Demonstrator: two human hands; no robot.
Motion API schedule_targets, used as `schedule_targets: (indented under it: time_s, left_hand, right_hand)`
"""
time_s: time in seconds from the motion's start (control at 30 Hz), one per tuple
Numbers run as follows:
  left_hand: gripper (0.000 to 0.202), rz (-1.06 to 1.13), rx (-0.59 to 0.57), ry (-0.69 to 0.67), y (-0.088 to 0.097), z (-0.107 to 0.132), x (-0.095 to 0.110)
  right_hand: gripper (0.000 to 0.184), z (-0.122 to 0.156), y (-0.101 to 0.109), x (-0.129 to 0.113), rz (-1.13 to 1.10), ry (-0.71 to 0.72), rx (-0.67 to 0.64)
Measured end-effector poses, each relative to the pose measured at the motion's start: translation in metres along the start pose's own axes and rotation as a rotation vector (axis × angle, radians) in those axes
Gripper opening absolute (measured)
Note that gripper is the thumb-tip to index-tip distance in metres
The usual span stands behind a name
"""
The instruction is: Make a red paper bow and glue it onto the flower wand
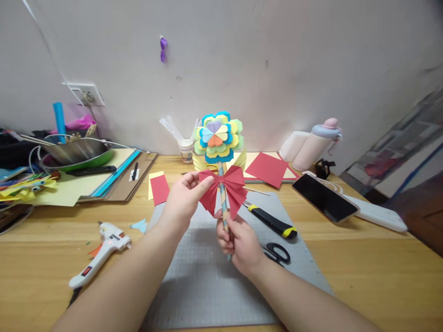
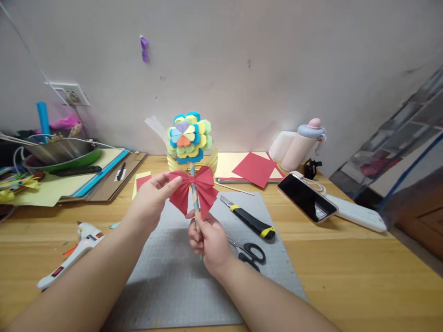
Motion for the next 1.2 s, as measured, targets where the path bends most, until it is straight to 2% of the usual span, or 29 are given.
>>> schedule_targets:
  time_s: [0.13,0.4,0.87,1.07,1.2]
  left_hand:
    - [0.031,-0.026,0.064,-0.017,0.004,-0.001,-0.003]
    - [0.025,-0.099,-0.042,-0.001,-0.013,0.003,-0.012]
    - [0.024,-0.099,-0.063,-0.006,-0.014,0.002,-0.016]
    - [0.027,-0.092,-0.044,-0.001,-0.014,0.001,-0.015]
    - [0.033,-0.092,-0.072,-0.004,-0.016,0.0,-0.013]
  right_hand:
    - [0.035,-0.004,0.004,-0.003,-0.068,-0.054,0.017]
    - [0.036,-0.006,0.005,-0.004,-0.115,-0.072,0.002]
    - [0.034,-0.006,0.004,-0.013,-0.047,0.013,0.0]
    - [0.042,-0.007,0.007,-0.011,-0.022,-0.005,0.026]
    - [0.049,-0.009,0.008,-0.011,-0.005,0.001,0.029]
Point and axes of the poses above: each hand's wrist, its own z-axis away from the middle knuckle, its own y-axis out of the back of the hand, x = y × z, the point moved 10 cm from there along -z, towards the middle knuckle, and after that the axes turned 5 degrees about -z, right-handed, at the moved point
